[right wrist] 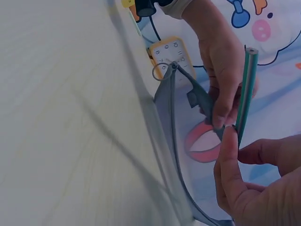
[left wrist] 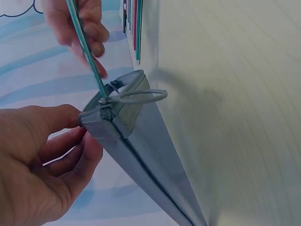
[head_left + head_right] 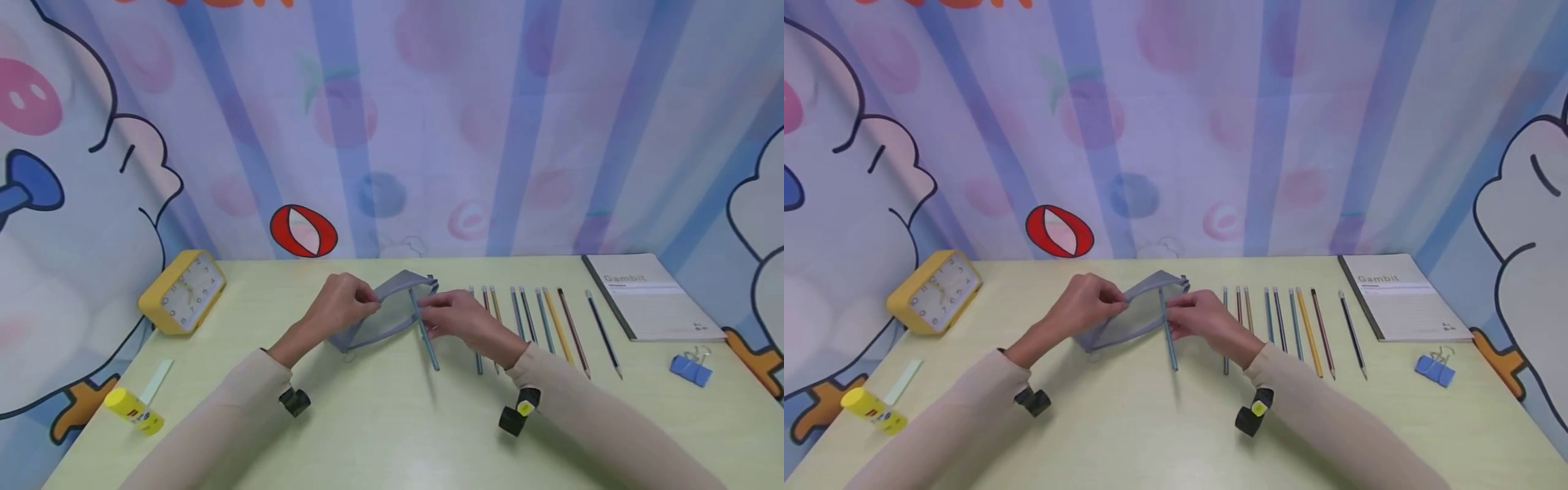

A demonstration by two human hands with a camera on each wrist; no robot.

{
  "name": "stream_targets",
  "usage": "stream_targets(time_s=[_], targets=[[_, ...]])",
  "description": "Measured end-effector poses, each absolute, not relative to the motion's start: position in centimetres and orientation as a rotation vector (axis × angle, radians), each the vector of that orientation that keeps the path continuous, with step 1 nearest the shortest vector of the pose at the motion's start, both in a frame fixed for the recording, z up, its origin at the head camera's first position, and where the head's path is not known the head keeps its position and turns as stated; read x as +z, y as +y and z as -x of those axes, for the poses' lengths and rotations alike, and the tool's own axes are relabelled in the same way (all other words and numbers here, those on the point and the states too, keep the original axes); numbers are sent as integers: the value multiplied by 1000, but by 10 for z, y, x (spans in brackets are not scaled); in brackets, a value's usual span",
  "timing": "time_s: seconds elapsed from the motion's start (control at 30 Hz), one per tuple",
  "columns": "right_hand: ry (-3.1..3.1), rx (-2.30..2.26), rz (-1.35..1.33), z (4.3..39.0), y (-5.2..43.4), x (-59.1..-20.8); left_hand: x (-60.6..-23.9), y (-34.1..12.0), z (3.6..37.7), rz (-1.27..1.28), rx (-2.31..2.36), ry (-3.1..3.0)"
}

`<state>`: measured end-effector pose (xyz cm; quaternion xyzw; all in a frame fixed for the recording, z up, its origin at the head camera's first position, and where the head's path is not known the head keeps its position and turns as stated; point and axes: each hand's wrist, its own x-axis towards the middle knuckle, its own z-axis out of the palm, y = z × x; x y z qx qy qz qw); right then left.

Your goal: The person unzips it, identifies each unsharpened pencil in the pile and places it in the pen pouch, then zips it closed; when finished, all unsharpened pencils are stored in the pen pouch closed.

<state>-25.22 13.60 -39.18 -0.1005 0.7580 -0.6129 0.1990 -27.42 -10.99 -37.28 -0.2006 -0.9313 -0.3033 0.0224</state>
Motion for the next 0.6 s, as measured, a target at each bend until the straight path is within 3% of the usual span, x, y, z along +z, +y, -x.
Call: stream_targets(time_s=[0.6], targets=[[1974, -2019, -32, 278, 77, -411, -371, -99, 274, 609, -910, -2905]])
